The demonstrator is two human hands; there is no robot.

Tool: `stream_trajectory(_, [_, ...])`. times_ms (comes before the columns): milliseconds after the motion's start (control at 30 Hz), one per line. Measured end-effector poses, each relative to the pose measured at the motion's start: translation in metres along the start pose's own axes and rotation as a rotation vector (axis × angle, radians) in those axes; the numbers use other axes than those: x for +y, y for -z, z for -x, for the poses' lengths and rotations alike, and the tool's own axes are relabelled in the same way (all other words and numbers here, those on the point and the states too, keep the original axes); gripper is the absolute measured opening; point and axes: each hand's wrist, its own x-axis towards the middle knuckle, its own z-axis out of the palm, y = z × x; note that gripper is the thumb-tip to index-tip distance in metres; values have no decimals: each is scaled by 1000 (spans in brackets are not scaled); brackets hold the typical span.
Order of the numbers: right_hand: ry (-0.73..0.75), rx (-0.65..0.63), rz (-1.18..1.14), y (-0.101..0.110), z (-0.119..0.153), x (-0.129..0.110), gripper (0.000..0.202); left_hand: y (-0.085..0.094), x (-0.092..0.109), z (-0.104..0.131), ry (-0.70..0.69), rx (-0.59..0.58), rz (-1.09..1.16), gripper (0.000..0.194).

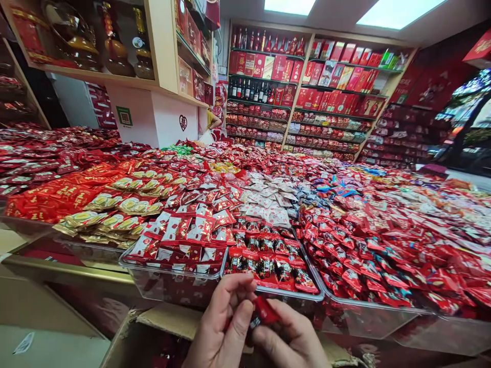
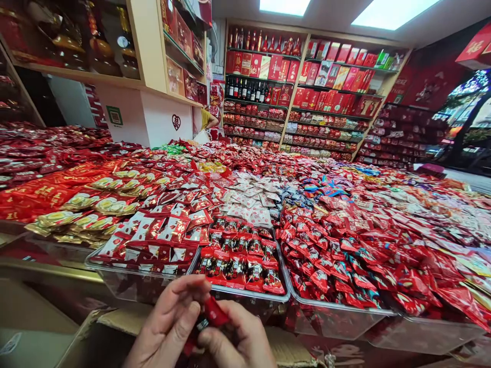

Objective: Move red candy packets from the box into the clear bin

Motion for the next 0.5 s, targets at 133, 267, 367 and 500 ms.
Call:
stream_trajectory(133, [-13,37,-61,5,-3,-14,32,7,0,-1,78,-73,100,34])
stream_trajectory(267, [-17,73,-14,11,-3,-15,40,12,0,-4,196,-117,106,27])
stream_trajectory(367, [-41,94,24,15,-2,-13,42,12,0,-1,249,-46,86,18])
stream_trajectory(500, [9,45,79,16,1,-8,38,12,-6,7,259,-32,116,29])
